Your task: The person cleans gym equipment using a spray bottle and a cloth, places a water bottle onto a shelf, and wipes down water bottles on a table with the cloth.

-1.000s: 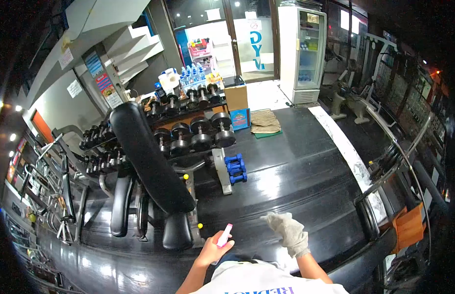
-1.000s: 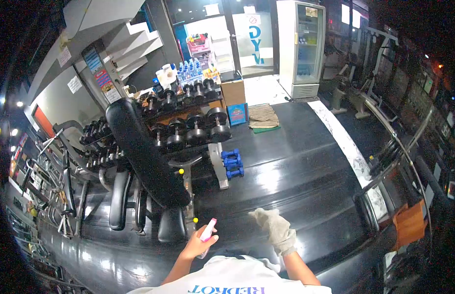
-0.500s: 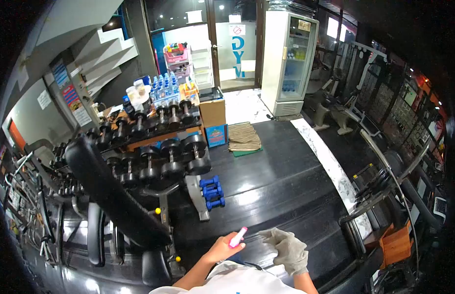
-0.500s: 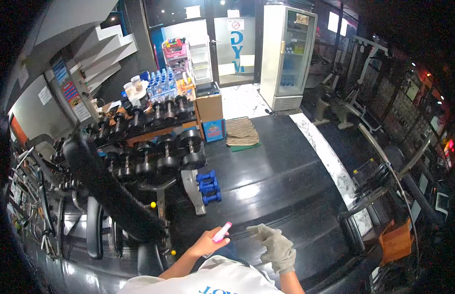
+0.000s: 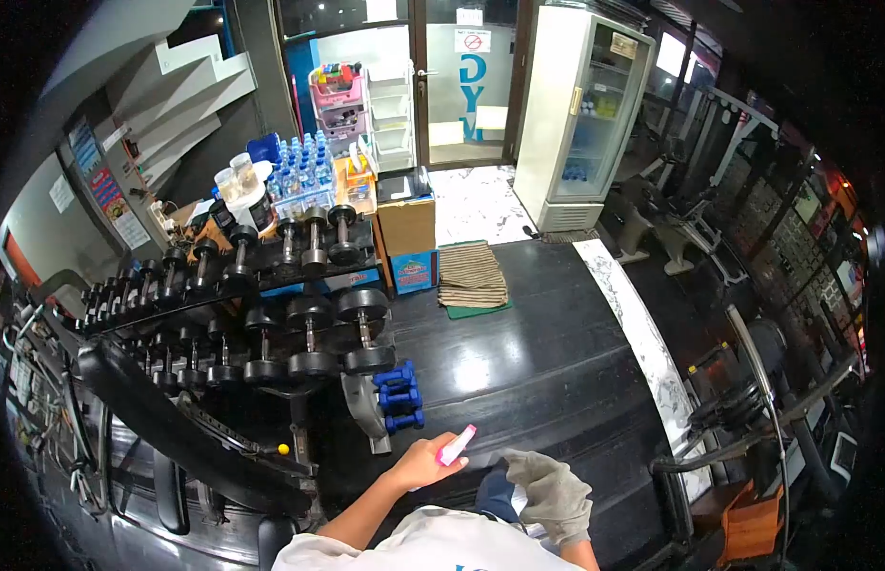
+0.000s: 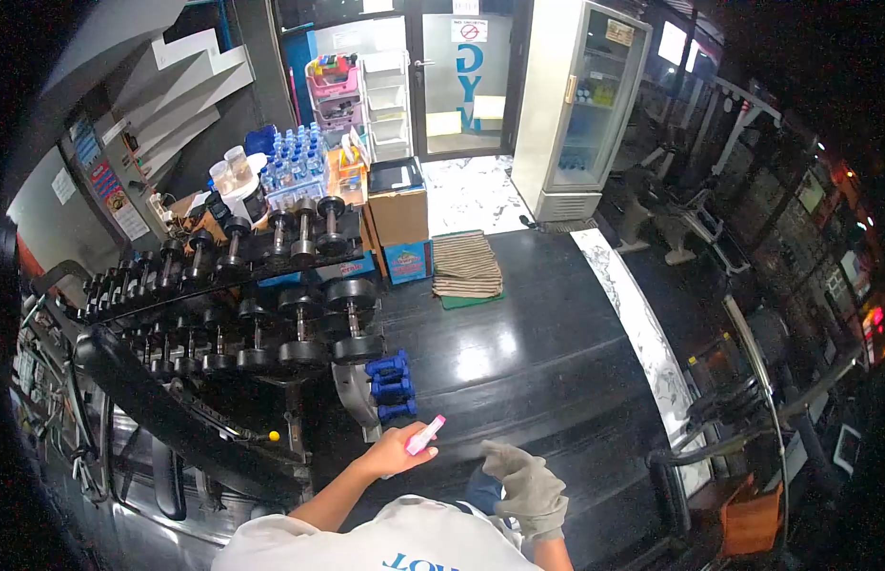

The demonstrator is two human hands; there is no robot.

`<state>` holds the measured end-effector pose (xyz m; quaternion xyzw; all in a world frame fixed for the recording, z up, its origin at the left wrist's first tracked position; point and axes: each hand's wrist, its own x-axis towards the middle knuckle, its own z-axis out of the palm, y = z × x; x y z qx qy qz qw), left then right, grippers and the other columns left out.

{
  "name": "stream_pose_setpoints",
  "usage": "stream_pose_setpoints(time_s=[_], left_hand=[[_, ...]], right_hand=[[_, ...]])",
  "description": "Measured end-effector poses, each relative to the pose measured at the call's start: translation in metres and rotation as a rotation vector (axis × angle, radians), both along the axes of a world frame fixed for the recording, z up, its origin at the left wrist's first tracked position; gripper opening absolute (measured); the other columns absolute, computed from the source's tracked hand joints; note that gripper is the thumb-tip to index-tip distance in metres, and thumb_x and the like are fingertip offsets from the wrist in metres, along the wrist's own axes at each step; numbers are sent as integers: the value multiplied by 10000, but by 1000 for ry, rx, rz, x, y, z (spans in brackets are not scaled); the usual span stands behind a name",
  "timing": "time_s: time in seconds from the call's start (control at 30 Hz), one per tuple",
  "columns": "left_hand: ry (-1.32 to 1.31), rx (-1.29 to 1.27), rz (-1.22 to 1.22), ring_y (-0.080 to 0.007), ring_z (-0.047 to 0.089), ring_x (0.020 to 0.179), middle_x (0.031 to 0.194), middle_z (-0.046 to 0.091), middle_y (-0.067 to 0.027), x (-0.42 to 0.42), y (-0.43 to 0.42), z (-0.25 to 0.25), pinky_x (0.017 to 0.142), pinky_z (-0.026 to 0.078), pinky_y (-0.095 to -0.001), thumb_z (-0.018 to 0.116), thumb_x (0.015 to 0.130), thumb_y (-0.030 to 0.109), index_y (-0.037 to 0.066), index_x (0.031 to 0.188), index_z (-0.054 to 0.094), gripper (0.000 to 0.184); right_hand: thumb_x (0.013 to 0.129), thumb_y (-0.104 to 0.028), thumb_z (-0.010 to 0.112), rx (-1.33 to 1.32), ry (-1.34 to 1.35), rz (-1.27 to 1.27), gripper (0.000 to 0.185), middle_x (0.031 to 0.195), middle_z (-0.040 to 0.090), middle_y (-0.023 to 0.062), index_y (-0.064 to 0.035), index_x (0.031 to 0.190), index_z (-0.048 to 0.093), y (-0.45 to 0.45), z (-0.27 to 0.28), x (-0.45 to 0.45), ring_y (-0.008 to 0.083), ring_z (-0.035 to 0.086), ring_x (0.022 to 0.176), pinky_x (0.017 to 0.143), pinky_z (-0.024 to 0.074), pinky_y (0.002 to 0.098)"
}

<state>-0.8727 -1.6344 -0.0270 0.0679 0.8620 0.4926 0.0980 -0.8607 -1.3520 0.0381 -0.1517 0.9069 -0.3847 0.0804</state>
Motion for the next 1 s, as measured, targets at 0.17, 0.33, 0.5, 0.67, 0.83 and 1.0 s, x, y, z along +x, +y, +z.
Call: stream_pose_setpoints(time_s=[0.17, 0.33, 0.5, 0.67, 0.83, 1.0], left_hand=[[-20, 52, 76, -375, 683, 859, 917, 705, -161, -58, 24, 1, 760, 536, -412, 711, 860, 394, 75, 1139, 608, 436], [49, 29, 135, -361, 693, 867, 978, 712, -144, -137, 67, 18, 741, 549, -401, 712, 879, 361, 62, 1131, 604, 406], [49, 19, 181, -387, 685, 835, 884, 697, -181, -217, 102, 40, 713, 543, -403, 707, 884, 356, 59, 1115, 600, 391], [69, 30, 262, -407, 674, 829, 859, 686, -192, -268, 110, 16, 712, 533, -425, 715, 869, 382, 67, 1109, 602, 412], [-8, -9, 249, -394, 682, 845, 894, 704, -176, -339, 103, -1, 746, 543, -412, 725, 861, 384, 84, 1115, 604, 411], [-23, -50, 91, -396, 673, 831, 880, 700, -174, -471, 100, -9, 739, 537, -444, 696, 862, 435, 109, 1122, 605, 427]], right_hand=[[540, -43, 726, 105, 61, 45, 517, 1053, 716, 96, -64, 1056, 714, 40, -49, -88, 281, 697, 915, 775, 555, 325], [558, -79, 761, 29, 82, 130, 548, 994, 648, 126, -107, 1091, 641, 56, -1, -196, 298, 658, 916, 758, 524, 362], [660, 25, 675, -176, 62, 202, 587, 1031, 642, 102, -102, 1227, 596, 73, 26, -298, 272, 662, 917, 756, 523, 360], [688, 15, 660, -52, 222, 363, 566, 1030, 662, 125, -74, 1243, 594, 88, 3, -384, 306, 657, 915, 765, 530, 363], [565, -167, 782, -57, 44, 251, 501, 1008, 672, 126, -70, 1044, 670, 69, 9, -451, 336, 646, 929, 781, 530, 393], [572, -149, 757, 12, 90, 180, 441, 1032, 673, 119, -82, 1003, 694, 77, 24, -528, 328, 635, 974, 795, 523, 380]])
